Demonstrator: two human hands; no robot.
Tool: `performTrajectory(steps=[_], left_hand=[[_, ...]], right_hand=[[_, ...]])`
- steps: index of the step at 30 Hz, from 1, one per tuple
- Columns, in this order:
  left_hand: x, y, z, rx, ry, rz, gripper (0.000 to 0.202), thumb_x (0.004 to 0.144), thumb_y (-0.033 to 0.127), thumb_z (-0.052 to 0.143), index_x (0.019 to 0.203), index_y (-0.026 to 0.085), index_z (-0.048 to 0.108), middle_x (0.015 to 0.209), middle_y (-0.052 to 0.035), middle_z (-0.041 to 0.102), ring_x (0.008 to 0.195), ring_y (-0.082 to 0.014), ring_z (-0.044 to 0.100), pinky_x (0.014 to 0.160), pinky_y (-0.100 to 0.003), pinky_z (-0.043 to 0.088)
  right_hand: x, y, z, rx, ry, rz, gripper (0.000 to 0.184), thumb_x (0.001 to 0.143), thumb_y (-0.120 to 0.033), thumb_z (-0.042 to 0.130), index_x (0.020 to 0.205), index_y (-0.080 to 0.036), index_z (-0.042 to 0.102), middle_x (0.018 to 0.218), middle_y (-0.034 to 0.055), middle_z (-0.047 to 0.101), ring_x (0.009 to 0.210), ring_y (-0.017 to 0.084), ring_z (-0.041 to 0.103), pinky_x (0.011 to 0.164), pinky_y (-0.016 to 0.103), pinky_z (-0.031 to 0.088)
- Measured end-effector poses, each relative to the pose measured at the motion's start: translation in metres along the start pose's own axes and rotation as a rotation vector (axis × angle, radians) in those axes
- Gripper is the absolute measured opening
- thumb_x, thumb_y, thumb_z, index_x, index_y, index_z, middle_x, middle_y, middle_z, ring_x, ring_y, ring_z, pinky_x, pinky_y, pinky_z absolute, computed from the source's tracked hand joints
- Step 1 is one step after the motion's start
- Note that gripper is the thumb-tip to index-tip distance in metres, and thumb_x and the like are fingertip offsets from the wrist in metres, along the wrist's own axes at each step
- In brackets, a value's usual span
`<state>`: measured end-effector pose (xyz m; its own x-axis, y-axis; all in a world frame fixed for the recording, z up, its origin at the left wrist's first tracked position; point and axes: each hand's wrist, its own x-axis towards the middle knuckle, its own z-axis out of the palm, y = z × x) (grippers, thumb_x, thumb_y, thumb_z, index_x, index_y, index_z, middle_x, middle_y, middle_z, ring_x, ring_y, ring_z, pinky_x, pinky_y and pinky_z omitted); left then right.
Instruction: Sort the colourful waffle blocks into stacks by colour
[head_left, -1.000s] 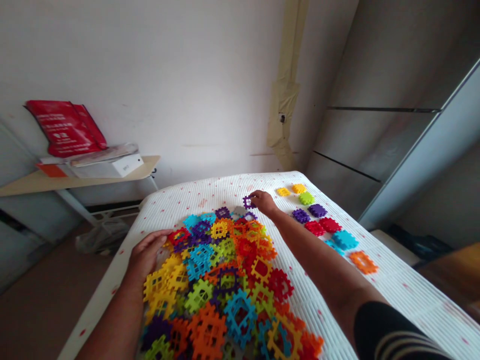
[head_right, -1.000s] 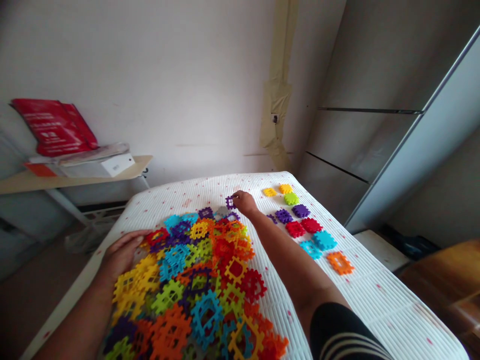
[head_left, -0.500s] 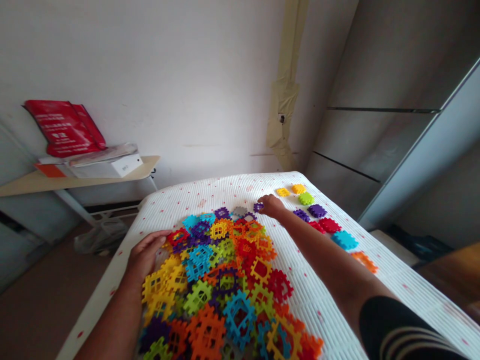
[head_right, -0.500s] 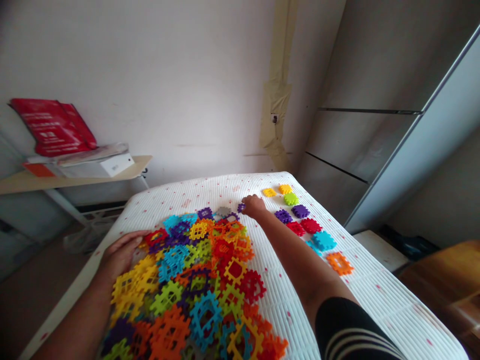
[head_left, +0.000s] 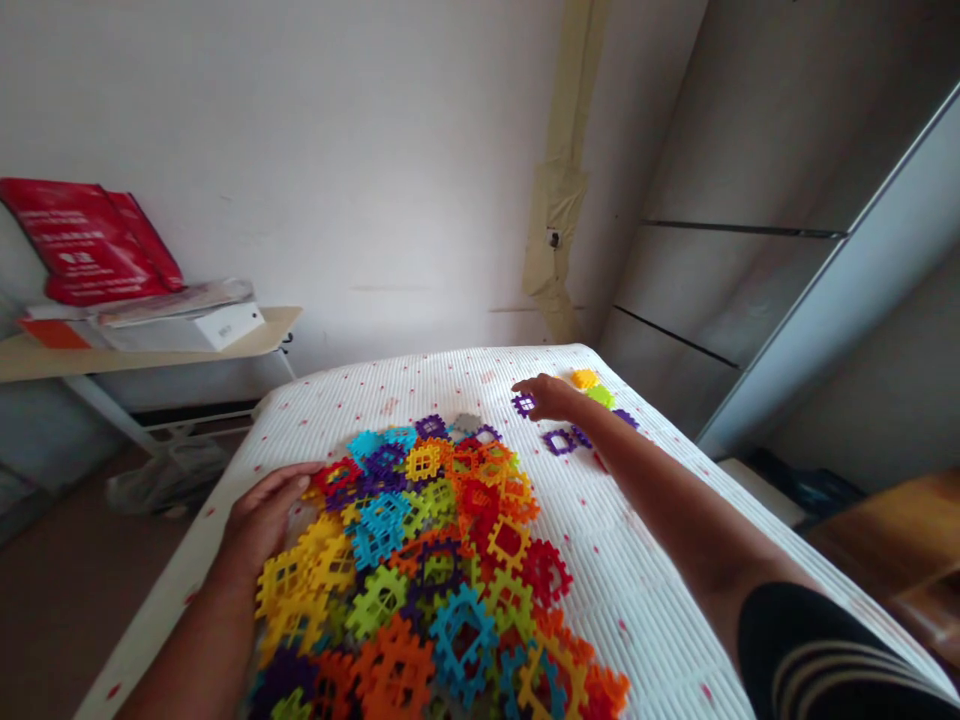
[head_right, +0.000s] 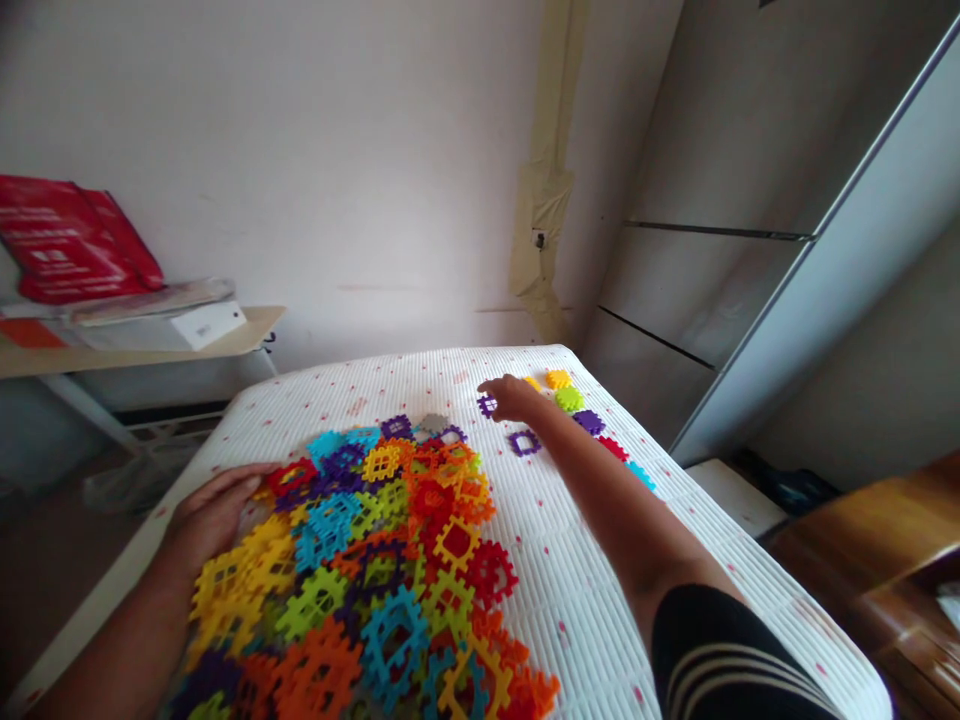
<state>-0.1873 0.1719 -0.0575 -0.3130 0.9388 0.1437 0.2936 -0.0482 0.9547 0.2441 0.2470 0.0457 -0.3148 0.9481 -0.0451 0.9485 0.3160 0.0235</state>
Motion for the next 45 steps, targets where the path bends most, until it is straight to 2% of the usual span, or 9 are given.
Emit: performTrajectory(steps=[4, 7, 10, 18, 24, 29, 32, 36, 45], left_hand=[[0.0, 0.001, 0.001, -0.162, -0.044, -0.104, 0.041, 0.06, 0.042, 0.07, 0.093, 0.017, 0.068, 0.096, -0.0055, 0.071, 0.089, -0.0228, 0.064, 0.079, -0.029, 0.051], [0.0, 0.002, 0.001, -0.171, -0.055, -0.109, 0.04, 0.059, 0.041, 0.071, 0.092, 0.018, 0.068, 0.097, -0.005, 0.071, 0.093, -0.0234, 0.063, 0.081, -0.028, 0.05], [0.0, 0.003, 0.001, -0.183, -0.047, -0.114, 0.038, 0.057, 0.041, 0.072, 0.089, 0.02, 0.069, 0.094, -0.0028, 0.072, 0.092, -0.0217, 0.063, 0.079, -0.024, 0.05], [-0.007, 0.015, 0.005, -0.211, -0.02, -0.145, 0.04, 0.053, 0.04, 0.074, 0.087, 0.02, 0.07, 0.093, -0.0026, 0.071, 0.089, -0.0213, 0.063, 0.076, -0.024, 0.052], [-0.005, 0.013, 0.005, -0.223, -0.017, -0.134, 0.041, 0.052, 0.041, 0.074, 0.087, 0.019, 0.07, 0.092, -0.0039, 0.071, 0.088, -0.0221, 0.064, 0.075, -0.025, 0.053], [-0.005, 0.012, 0.005, -0.174, -0.001, -0.122, 0.041, 0.054, 0.041, 0.073, 0.087, 0.019, 0.07, 0.092, -0.0042, 0.072, 0.09, -0.023, 0.064, 0.076, -0.025, 0.053], [-0.005, 0.011, 0.004, -0.168, -0.011, -0.118, 0.039, 0.056, 0.041, 0.072, 0.088, 0.02, 0.07, 0.095, -0.003, 0.071, 0.093, -0.0221, 0.063, 0.078, -0.024, 0.051], [-0.004, 0.011, 0.003, -0.159, -0.027, -0.121, 0.039, 0.055, 0.043, 0.072, 0.087, 0.02, 0.07, 0.095, -0.0026, 0.071, 0.09, -0.0224, 0.064, 0.077, -0.025, 0.052], [-0.004, 0.01, 0.002, -0.155, -0.027, -0.114, 0.04, 0.056, 0.044, 0.072, 0.088, 0.02, 0.07, 0.096, -0.0037, 0.071, 0.095, -0.0248, 0.062, 0.082, -0.028, 0.051]], right_hand=[[-0.037, 0.047, -0.013, -0.051, 0.004, -0.007, 0.067, 0.065, -0.018, 0.069, 0.129, -0.024, 0.05, 0.112, 0.0076, 0.062, 0.096, 0.022, 0.059, 0.08, 0.029, 0.045], [-0.056, 0.072, -0.007, -0.066, -0.043, 0.002, 0.067, 0.064, -0.015, 0.067, 0.128, -0.024, 0.05, 0.113, 0.0076, 0.062, 0.097, 0.023, 0.059, 0.08, 0.03, 0.045], [-0.066, 0.082, 0.004, -0.048, -0.073, -0.001, 0.068, 0.063, -0.011, 0.063, 0.129, -0.023, 0.05, 0.115, 0.0071, 0.063, 0.1, 0.023, 0.059, 0.081, 0.029, 0.045], [-0.072, 0.071, 0.014, -0.06, -0.078, 0.016, 0.065, 0.065, -0.008, 0.06, 0.127, -0.024, 0.052, 0.119, 0.0084, 0.061, 0.103, 0.025, 0.059, 0.083, 0.031, 0.046], [-0.074, 0.068, 0.016, -0.085, -0.128, 0.04, 0.068, 0.063, -0.011, 0.064, 0.129, -0.022, 0.051, 0.122, 0.0108, 0.059, 0.106, 0.029, 0.057, 0.084, 0.036, 0.047], [-0.076, 0.063, 0.009, -0.007, -0.093, 0.05, 0.063, 0.068, -0.006, 0.055, 0.129, -0.022, 0.049, 0.132, 0.0072, 0.052, 0.118, 0.022, 0.05, 0.095, 0.031, 0.04], [-0.076, 0.054, 0.005, -0.026, -0.05, 0.162, 0.056, 0.075, -0.017, 0.055, 0.13, -0.021, 0.047, 0.133, 0.0077, 0.05, 0.118, 0.022, 0.049, 0.096, 0.03, 0.039], [-0.072, 0.04, 0.009, -0.063, -0.053, 0.297, 0.056, 0.078, -0.038, 0.056, 0.13, -0.018, 0.046, 0.126, 0.0141, 0.055, 0.111, 0.029, 0.054, 0.087, 0.038, 0.044], [-0.061, 0.033, 0.024, -0.1, -0.106, 0.398, 0.055, 0.077, -0.042, 0.056, 0.124, -0.016, 0.049, 0.115, 0.0169, 0.06, 0.102, 0.031, 0.059, 0.075, 0.038, 0.048]])
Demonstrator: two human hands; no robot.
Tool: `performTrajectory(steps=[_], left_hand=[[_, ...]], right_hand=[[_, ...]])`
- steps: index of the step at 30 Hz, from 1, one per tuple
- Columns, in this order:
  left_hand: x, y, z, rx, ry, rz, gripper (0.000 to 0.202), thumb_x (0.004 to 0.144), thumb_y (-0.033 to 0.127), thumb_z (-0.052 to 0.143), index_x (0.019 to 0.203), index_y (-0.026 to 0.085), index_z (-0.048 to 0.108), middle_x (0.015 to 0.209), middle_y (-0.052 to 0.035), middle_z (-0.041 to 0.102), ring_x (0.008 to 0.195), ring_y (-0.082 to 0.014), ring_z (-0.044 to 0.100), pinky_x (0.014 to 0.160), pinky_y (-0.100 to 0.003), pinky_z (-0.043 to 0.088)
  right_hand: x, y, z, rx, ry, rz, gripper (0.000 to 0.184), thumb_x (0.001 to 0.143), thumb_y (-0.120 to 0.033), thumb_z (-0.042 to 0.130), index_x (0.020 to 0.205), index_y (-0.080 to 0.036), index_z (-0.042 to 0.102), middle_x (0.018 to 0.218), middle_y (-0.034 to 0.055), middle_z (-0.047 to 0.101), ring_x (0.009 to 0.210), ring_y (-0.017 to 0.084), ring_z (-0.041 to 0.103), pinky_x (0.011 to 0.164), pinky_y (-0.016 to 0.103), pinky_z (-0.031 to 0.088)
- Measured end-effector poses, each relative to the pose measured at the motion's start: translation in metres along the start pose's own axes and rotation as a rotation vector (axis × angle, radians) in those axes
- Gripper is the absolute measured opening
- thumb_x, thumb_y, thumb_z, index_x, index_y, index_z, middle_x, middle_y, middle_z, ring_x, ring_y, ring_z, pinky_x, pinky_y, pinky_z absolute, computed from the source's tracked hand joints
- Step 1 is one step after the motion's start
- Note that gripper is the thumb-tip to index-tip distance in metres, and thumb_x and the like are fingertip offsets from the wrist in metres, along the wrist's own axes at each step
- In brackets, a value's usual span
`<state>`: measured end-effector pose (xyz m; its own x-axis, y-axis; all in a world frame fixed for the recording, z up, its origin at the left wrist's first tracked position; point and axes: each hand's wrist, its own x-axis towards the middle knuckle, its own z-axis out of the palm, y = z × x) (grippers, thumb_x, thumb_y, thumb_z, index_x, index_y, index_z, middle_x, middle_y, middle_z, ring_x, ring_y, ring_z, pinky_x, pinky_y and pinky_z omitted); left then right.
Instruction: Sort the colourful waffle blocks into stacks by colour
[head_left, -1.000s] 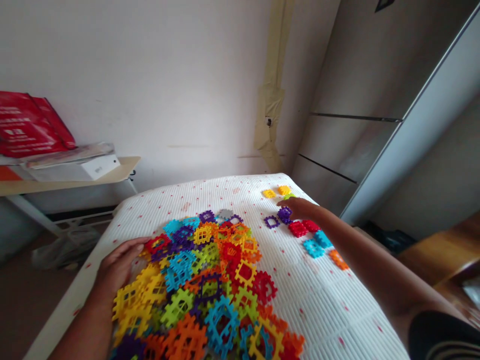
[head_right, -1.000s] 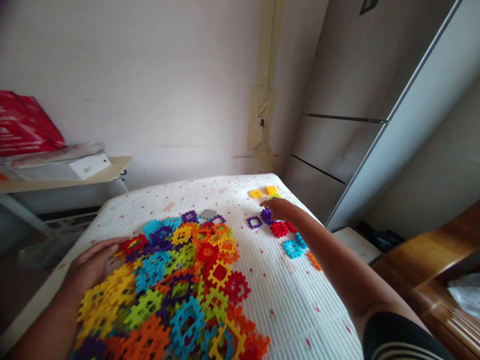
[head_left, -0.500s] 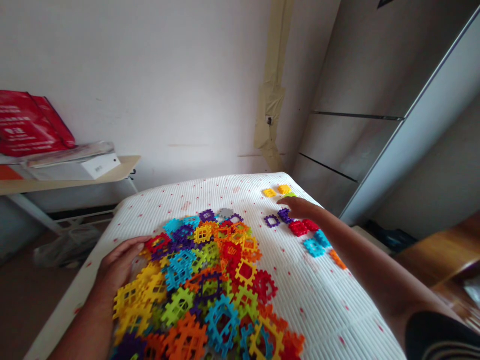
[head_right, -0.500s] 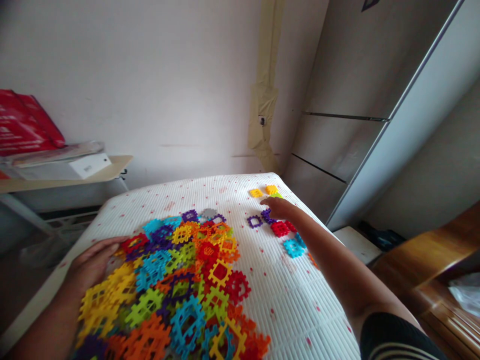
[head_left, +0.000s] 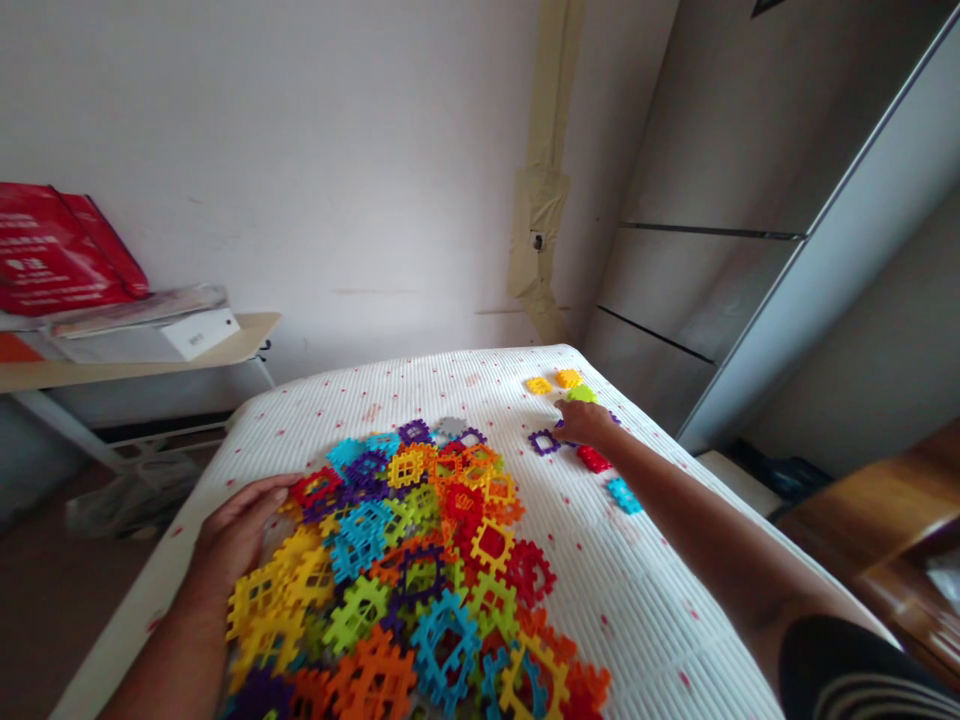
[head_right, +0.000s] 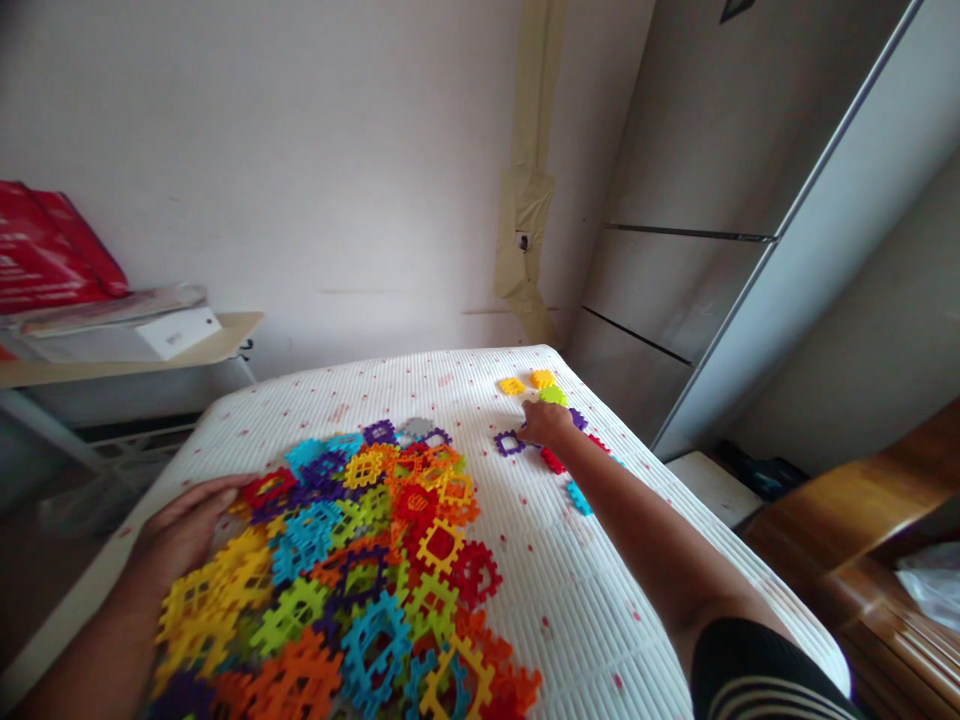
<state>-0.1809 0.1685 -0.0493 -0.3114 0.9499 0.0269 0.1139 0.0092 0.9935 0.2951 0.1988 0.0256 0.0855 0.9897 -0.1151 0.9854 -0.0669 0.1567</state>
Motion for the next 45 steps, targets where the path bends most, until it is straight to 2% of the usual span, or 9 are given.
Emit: performTrajectory(steps=[9, 21, 28, 35, 41, 45], left_hand=[[-0.001, 0.004, 0.002, -0.007, 0.031, -0.003, 0.041, 0.051, 0.042, 0.074, 0.085, 0.019, 0.071, 0.091, -0.0028, 0.073, 0.088, -0.0228, 0.065, 0.073, -0.024, 0.054], [-0.001, 0.002, 0.002, -0.007, 0.022, -0.004, 0.042, 0.052, 0.044, 0.074, 0.085, 0.02, 0.07, 0.092, -0.0037, 0.073, 0.087, -0.0244, 0.066, 0.074, -0.028, 0.054], [-0.002, 0.003, 0.003, -0.044, 0.008, -0.024, 0.041, 0.051, 0.042, 0.075, 0.085, 0.02, 0.07, 0.092, -0.0034, 0.072, 0.088, -0.0233, 0.065, 0.073, -0.025, 0.054], [0.001, 0.0, -0.001, 0.013, -0.014, 0.003, 0.038, 0.058, 0.041, 0.071, 0.089, 0.02, 0.069, 0.094, -0.0024, 0.072, 0.088, -0.0223, 0.066, 0.075, -0.027, 0.053], [-0.008, 0.011, 0.002, 0.039, 0.015, 0.03, 0.033, 0.059, 0.041, 0.068, 0.084, 0.02, 0.069, 0.087, -0.0018, 0.072, 0.085, -0.0227, 0.066, 0.073, -0.027, 0.053], [-0.01, 0.014, 0.003, 0.049, 0.025, 0.018, 0.035, 0.06, 0.041, 0.067, 0.088, 0.019, 0.068, 0.083, -0.0025, 0.072, 0.083, -0.023, 0.066, 0.072, -0.029, 0.053]], right_hand=[[0.005, 0.002, 0.008, 0.004, -0.025, 0.027, 0.054, 0.077, -0.042, 0.055, 0.124, -0.017, 0.049, 0.116, 0.0166, 0.06, 0.103, 0.031, 0.058, 0.076, 0.038, 0.049], [0.005, 0.004, 0.012, 0.003, -0.037, 0.013, 0.051, 0.076, -0.037, 0.057, 0.121, -0.016, 0.051, 0.114, 0.0169, 0.061, 0.102, 0.03, 0.06, 0.076, 0.037, 0.049], [0.007, 0.004, 0.015, 0.004, -0.033, -0.003, 0.052, 0.076, -0.035, 0.057, 0.123, -0.014, 0.05, 0.114, 0.0182, 0.061, 0.102, 0.03, 0.06, 0.077, 0.037, 0.049], [0.006, 0.005, 0.015, 0.008, -0.03, -0.001, 0.05, 0.076, -0.036, 0.057, 0.122, -0.017, 0.052, 0.114, 0.0159, 0.062, 0.102, 0.029, 0.06, 0.078, 0.038, 0.048], [0.003, 0.007, 0.003, 0.006, 0.012, -0.01, 0.051, 0.074, -0.037, 0.06, 0.12, -0.014, 0.054, 0.111, 0.0168, 0.062, 0.102, 0.03, 0.059, 0.079, 0.037, 0.048], [-0.001, -0.014, -0.02, 0.005, 0.106, -0.043, 0.049, 0.079, -0.032, 0.055, 0.124, -0.014, 0.05, 0.112, 0.0189, 0.06, 0.101, 0.031, 0.059, 0.079, 0.039, 0.047]])
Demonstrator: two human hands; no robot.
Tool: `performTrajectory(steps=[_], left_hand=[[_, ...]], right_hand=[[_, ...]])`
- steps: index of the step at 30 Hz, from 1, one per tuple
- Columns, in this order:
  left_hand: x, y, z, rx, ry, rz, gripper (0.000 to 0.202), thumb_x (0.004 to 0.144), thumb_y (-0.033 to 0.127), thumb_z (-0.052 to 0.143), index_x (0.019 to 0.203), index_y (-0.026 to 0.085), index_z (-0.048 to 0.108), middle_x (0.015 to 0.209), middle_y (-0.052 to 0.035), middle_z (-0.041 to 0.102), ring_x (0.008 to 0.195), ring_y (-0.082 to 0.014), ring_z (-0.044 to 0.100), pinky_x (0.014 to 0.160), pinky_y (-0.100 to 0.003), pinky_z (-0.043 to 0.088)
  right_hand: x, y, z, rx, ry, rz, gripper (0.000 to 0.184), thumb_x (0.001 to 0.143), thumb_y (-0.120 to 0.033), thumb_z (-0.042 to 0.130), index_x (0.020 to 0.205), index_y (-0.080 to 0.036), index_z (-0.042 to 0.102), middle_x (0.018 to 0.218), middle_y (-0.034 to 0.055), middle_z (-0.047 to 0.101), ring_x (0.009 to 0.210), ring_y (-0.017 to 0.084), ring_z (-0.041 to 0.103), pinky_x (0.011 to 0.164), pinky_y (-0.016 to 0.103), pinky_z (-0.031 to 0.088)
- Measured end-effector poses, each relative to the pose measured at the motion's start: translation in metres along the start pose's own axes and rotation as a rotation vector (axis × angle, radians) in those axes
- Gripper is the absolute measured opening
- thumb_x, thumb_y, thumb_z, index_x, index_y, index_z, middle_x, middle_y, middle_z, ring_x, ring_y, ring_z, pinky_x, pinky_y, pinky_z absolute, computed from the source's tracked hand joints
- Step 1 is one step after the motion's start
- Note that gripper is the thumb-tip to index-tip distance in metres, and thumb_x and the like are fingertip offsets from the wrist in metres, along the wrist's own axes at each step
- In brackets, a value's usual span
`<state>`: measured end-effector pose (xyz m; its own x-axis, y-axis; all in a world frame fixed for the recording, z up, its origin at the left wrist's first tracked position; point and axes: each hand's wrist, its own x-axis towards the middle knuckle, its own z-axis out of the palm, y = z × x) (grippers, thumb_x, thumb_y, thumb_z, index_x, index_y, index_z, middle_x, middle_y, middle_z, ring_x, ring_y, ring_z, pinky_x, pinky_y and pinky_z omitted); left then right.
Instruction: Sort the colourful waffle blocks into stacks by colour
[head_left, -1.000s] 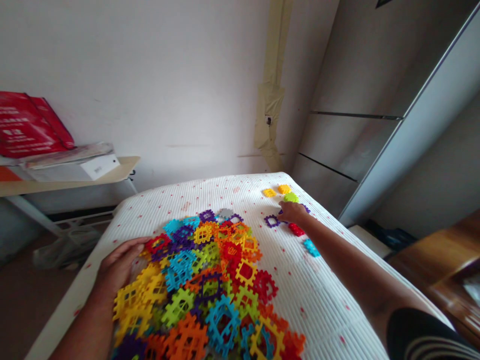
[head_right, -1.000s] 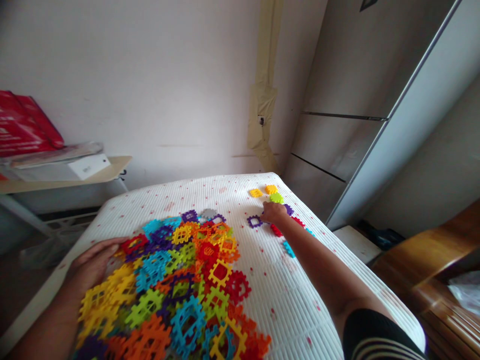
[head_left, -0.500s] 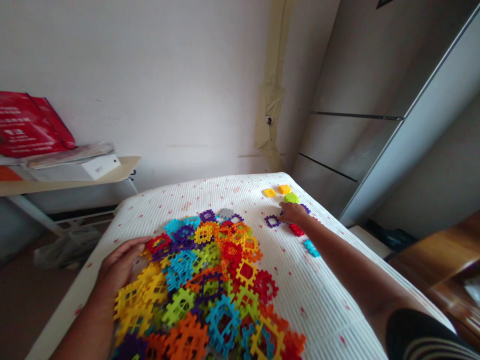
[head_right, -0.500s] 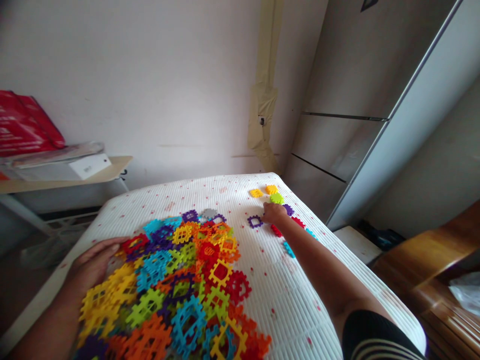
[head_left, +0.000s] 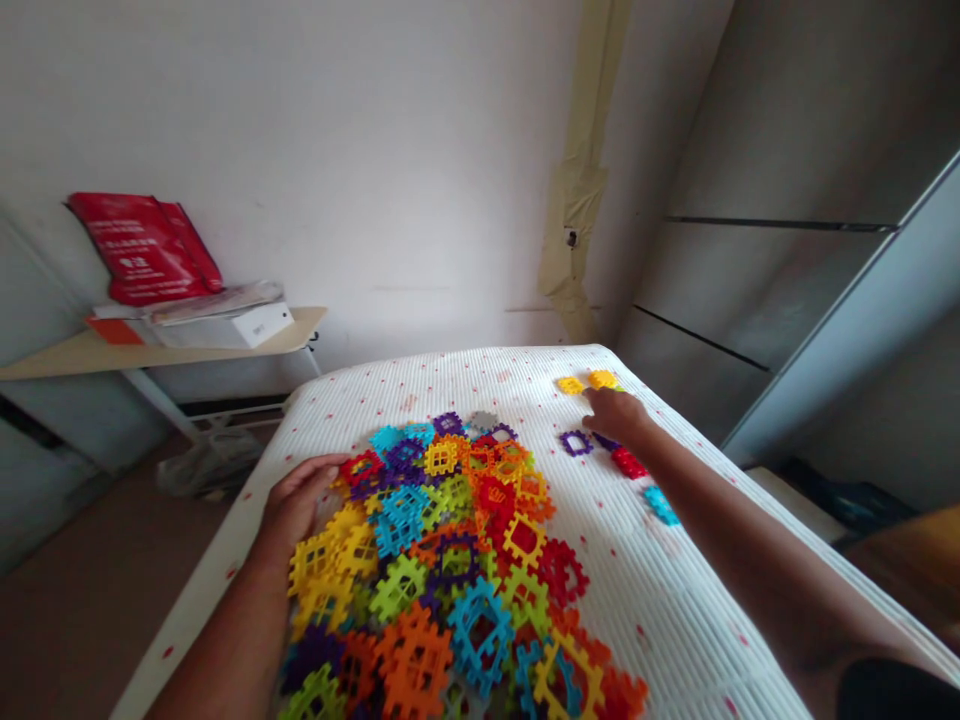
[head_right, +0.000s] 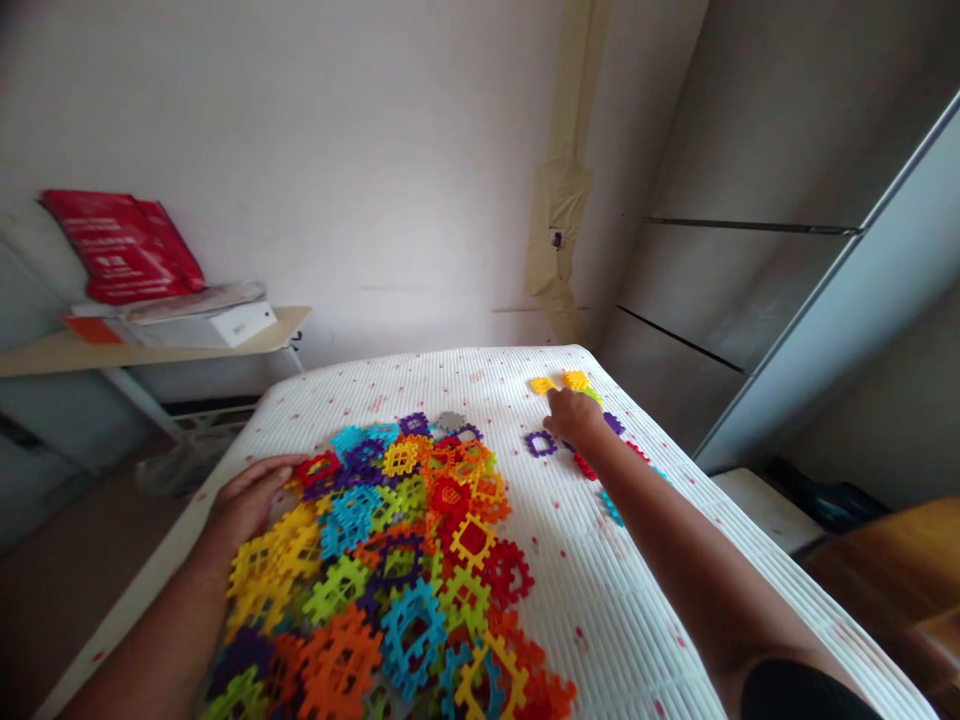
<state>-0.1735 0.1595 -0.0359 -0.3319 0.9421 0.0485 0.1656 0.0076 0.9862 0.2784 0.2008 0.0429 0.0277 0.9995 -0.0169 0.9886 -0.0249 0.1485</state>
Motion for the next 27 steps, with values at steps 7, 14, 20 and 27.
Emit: performTrajectory(steps=[7, 14, 20, 27], left_hand=[[0.003, -0.004, 0.001, -0.015, 0.002, 0.036, 0.031, 0.059, 0.042, 0.068, 0.081, 0.021, 0.07, 0.087, -0.0018, 0.073, 0.087, -0.0219, 0.066, 0.076, -0.026, 0.052], [0.01, -0.015, -0.001, -0.081, -0.021, 0.033, 0.034, 0.06, 0.041, 0.07, 0.085, 0.018, 0.07, 0.09, -0.0037, 0.072, 0.087, -0.0216, 0.065, 0.079, -0.029, 0.051], [0.013, -0.023, -0.001, -0.137, -0.028, 0.03, 0.041, 0.058, 0.045, 0.072, 0.087, 0.017, 0.07, 0.087, -0.0049, 0.072, 0.082, -0.022, 0.065, 0.076, -0.032, 0.053], [0.016, -0.026, -0.003, -0.142, -0.037, 0.05, 0.038, 0.058, 0.043, 0.073, 0.086, 0.018, 0.07, 0.084, -0.0037, 0.072, 0.081, -0.021, 0.065, 0.077, -0.032, 0.052]], right_hand=[[0.022, -0.095, -0.02, 0.145, 0.068, -0.553, 0.045, 0.079, -0.014, 0.052, 0.123, -0.02, 0.054, 0.125, 0.0067, 0.056, 0.11, 0.022, 0.053, 0.091, 0.031, 0.042], [0.061, -0.184, -0.001, 0.151, -0.019, -0.681, 0.053, 0.076, -0.021, 0.056, 0.128, -0.028, 0.048, 0.134, 0.0025, 0.049, 0.117, 0.023, 0.047, 0.088, 0.035, 0.046], [0.076, -0.202, 0.0, 0.104, -0.122, -0.65, 0.048, 0.071, -0.027, 0.062, 0.119, -0.029, 0.055, 0.122, 0.0047, 0.058, 0.105, 0.027, 0.055, 0.078, 0.04, 0.049], [0.074, -0.191, -0.003, 0.078, 0.013, -0.639, 0.057, 0.064, -0.025, 0.07, 0.119, -0.019, 0.055, 0.118, 0.0126, 0.056, 0.104, 0.027, 0.054, 0.078, 0.032, 0.047]])
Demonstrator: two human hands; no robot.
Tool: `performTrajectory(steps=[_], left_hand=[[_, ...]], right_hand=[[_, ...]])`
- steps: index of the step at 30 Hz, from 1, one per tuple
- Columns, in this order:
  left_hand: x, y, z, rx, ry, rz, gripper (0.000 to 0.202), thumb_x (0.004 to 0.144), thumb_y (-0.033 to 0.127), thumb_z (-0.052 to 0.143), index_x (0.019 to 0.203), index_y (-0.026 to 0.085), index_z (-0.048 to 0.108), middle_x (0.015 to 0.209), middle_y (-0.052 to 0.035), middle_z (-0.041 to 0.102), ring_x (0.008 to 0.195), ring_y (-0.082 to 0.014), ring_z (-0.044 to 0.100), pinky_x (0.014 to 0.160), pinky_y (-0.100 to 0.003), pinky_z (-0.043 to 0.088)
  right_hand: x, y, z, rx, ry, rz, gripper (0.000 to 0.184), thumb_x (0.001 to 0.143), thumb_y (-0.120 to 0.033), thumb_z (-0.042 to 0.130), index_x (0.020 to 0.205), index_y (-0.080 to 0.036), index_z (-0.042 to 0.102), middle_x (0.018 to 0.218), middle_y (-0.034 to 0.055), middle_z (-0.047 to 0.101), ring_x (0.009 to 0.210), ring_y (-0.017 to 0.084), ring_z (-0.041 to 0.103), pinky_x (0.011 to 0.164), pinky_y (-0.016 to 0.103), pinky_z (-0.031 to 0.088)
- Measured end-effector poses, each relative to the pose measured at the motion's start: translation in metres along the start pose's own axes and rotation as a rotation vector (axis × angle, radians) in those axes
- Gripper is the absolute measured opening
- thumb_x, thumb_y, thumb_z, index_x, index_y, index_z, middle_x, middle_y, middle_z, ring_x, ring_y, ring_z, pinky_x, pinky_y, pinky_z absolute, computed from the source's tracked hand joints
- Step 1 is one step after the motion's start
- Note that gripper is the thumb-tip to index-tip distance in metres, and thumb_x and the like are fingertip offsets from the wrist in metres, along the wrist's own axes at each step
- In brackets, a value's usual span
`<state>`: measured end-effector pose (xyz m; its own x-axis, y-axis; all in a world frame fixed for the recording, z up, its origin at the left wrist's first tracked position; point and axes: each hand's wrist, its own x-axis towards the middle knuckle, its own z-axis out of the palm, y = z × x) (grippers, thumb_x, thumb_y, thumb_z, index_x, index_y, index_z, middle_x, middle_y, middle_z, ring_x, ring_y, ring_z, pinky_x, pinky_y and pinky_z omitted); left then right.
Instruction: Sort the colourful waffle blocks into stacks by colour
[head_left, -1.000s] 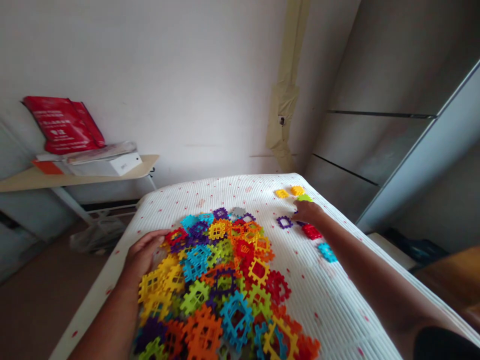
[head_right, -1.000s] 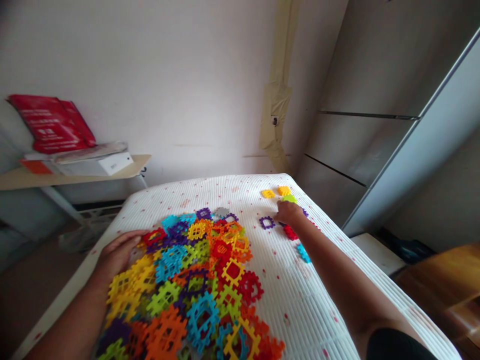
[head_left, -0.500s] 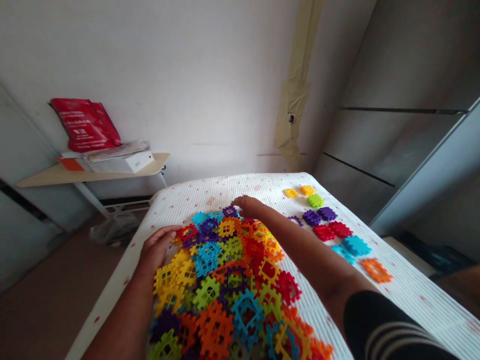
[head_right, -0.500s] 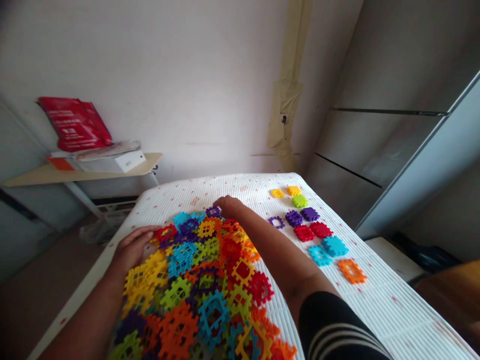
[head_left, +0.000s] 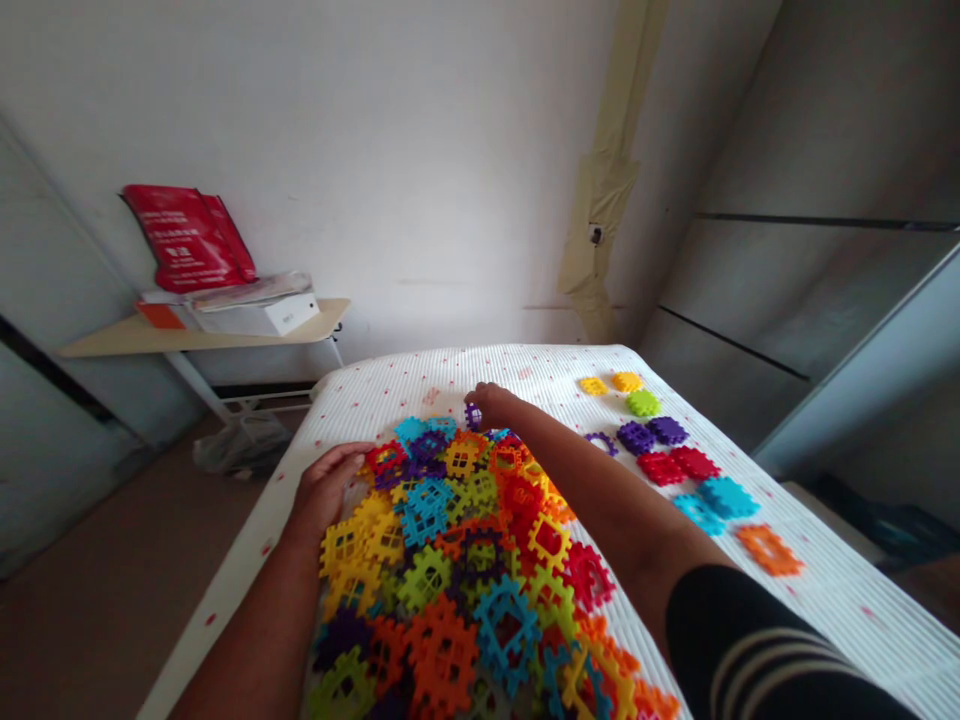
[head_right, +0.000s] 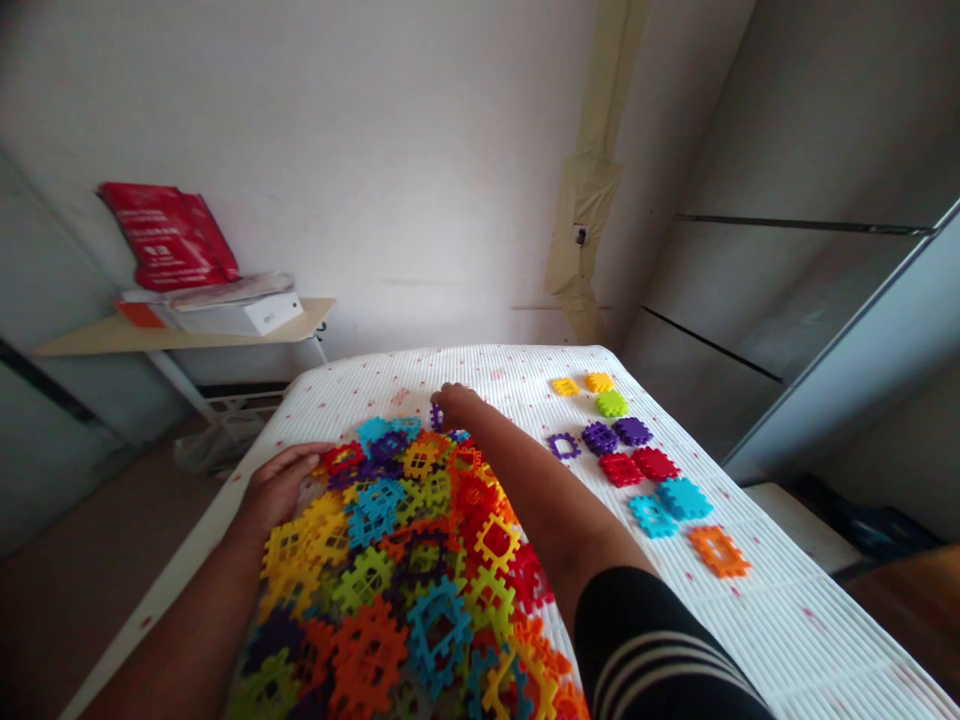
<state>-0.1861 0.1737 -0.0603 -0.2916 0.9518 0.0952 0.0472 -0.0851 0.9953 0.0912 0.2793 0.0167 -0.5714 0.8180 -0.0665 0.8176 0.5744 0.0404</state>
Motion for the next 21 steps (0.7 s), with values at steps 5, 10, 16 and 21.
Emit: performTrajectory(steps=[5, 10, 16, 21], left_hand=[[0.0, 0.001, 0.0, 0.026, -0.003, -0.005, 0.04, 0.058, 0.044, 0.072, 0.086, 0.017, 0.07, 0.085, -0.0039, 0.072, 0.081, -0.021, 0.065, 0.075, -0.031, 0.052], [-0.001, 0.003, 0.001, 0.027, -0.01, -0.008, 0.045, 0.056, 0.048, 0.072, 0.087, 0.017, 0.07, 0.084, -0.0043, 0.072, 0.081, -0.0222, 0.066, 0.074, -0.031, 0.053], [0.002, -0.002, -0.002, 0.04, -0.018, 0.001, 0.039, 0.06, 0.045, 0.071, 0.088, 0.018, 0.069, 0.09, -0.0041, 0.072, 0.086, -0.0219, 0.065, 0.079, -0.03, 0.051], [0.005, -0.006, -0.003, 0.06, -0.022, 0.02, 0.035, 0.061, 0.043, 0.07, 0.087, 0.019, 0.07, 0.091, -0.0032, 0.072, 0.088, -0.0217, 0.065, 0.081, -0.029, 0.05]], right_hand=[[-0.01, 0.011, -0.004, -0.004, 0.065, -0.003, 0.024, 0.071, -0.015, 0.058, 0.094, -0.018, 0.065, 0.096, 0.0071, 0.064, 0.086, 0.019, 0.059, 0.069, 0.024, 0.043], [-0.038, 0.022, -0.016, 0.025, 0.175, -0.005, 0.018, 0.076, -0.015, 0.053, 0.09, -0.018, 0.064, 0.092, 0.0043, 0.065, 0.082, 0.015, 0.058, 0.066, 0.022, 0.039], [-0.096, 0.027, -0.012, 0.096, 0.268, -0.014, 0.019, 0.077, -0.01, 0.049, 0.087, -0.016, 0.065, 0.092, 0.0069, 0.064, 0.08, 0.015, 0.058, 0.067, 0.023, 0.04], [-0.142, 0.036, -0.004, 0.364, 0.061, -0.131, 0.045, 0.063, -0.002, 0.056, 0.103, -0.02, 0.064, 0.096, 0.0027, 0.066, 0.082, 0.014, 0.061, 0.072, 0.022, 0.045]])
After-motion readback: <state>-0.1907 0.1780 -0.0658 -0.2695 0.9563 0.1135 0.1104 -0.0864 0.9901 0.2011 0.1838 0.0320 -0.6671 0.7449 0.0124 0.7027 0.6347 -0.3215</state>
